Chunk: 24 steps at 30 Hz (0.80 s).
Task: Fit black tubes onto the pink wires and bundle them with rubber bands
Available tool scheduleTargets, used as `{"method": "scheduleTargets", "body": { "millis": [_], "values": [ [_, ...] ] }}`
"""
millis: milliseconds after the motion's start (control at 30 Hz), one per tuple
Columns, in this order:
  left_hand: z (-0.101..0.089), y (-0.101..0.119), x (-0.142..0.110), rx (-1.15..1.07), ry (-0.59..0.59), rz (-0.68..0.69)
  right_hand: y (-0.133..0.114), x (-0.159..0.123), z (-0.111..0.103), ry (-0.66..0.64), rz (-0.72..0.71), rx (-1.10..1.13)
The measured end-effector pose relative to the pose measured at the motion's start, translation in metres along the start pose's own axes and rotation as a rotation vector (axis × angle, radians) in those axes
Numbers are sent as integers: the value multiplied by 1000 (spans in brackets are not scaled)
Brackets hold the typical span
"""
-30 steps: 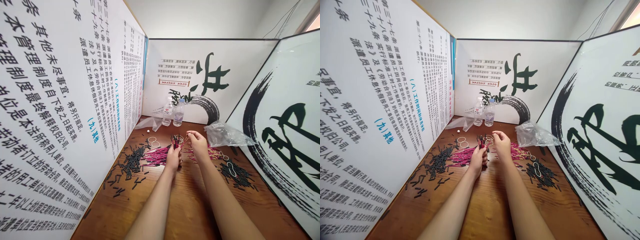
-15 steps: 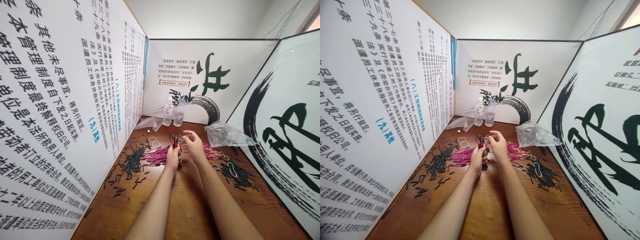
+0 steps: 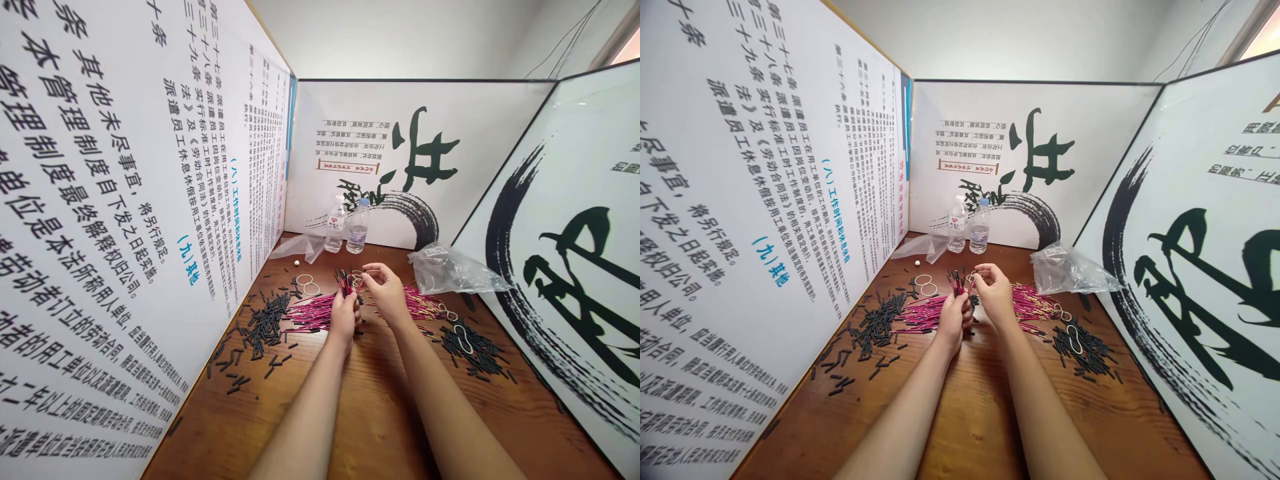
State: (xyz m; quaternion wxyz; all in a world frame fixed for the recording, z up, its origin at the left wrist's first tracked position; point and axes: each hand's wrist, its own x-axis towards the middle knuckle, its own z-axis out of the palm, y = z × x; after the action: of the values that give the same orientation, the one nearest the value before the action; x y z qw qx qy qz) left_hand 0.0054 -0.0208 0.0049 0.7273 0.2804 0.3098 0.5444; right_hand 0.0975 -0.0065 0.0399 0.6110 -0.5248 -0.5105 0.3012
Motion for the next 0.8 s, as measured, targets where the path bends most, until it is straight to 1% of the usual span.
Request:
{"method": "scheduleTargets", "body": {
  "millis": [133, 167, 267, 333, 367, 467, 567, 633, 800],
  "values": [
    [0, 0, 1, 11, 1, -11, -1, 1, 0, 54, -33, 3],
    [0, 0, 1, 16, 2, -14, -3, 1, 0, 91, -55, -1],
    [0, 0, 1, 22, -3, -11, -8, 1, -5, 261, -131, -45],
    [0, -1, 0, 17, -11, -4, -11, 1, -9, 307, -143, -98],
    [0, -1, 0, 16, -14, -2, -12, 1, -11, 294, -130, -124],
    [0, -1, 0, 32, -22, -11, -12, 1, -14, 190, -60, -191],
    [0, -1, 0, 51, -28, -23, -11, 1, -12, 129, -27, -190],
    [0, -1, 0, 59, -25, -21, -11, 1, -10, 124, -19, -181],
    [0, 0, -1, 64, -32, -26, -14, 0, -11, 138, 51, -219]
  ]
}}
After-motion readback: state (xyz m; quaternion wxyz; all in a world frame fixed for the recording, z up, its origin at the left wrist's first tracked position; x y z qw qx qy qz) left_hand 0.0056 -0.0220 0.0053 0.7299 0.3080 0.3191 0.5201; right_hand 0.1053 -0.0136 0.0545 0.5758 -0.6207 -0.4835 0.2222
